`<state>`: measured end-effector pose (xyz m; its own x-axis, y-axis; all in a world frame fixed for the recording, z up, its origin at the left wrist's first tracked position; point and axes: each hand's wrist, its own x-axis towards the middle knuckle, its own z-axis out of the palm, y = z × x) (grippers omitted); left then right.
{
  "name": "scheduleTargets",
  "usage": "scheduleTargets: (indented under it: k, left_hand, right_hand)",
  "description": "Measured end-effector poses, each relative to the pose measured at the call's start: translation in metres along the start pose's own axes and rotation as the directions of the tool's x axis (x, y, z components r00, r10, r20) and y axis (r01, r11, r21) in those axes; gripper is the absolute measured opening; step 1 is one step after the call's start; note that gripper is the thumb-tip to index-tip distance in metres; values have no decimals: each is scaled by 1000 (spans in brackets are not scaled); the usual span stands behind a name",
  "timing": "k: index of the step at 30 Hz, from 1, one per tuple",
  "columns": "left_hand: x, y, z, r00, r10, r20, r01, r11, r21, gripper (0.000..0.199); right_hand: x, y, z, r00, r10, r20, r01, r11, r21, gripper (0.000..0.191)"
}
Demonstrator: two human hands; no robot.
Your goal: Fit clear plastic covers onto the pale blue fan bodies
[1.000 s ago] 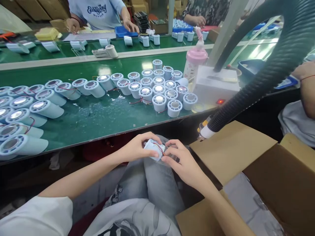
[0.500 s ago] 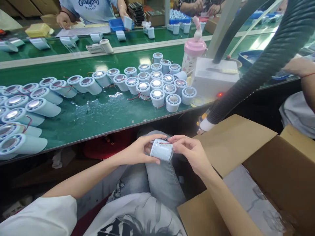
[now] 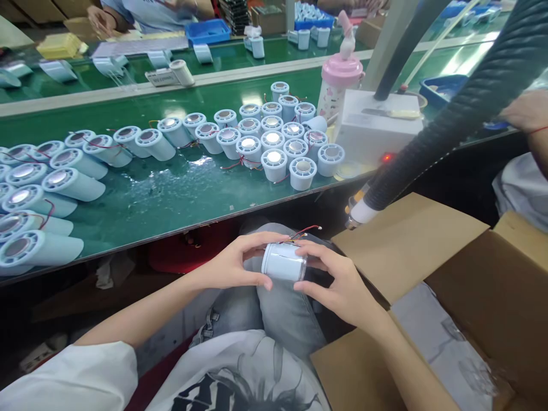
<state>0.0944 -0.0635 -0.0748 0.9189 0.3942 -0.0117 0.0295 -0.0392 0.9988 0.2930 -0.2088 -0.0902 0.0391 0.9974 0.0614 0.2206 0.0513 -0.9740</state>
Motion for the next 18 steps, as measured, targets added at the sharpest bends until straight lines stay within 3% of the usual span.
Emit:
scheduleTargets:
  k: [18]
  left_hand:
    - [-4, 0, 0, 998, 31, 51, -34, 998, 60, 74]
  right_hand:
    - [0, -7, -5, 966, 230, 121, -256, 918, 301, 34]
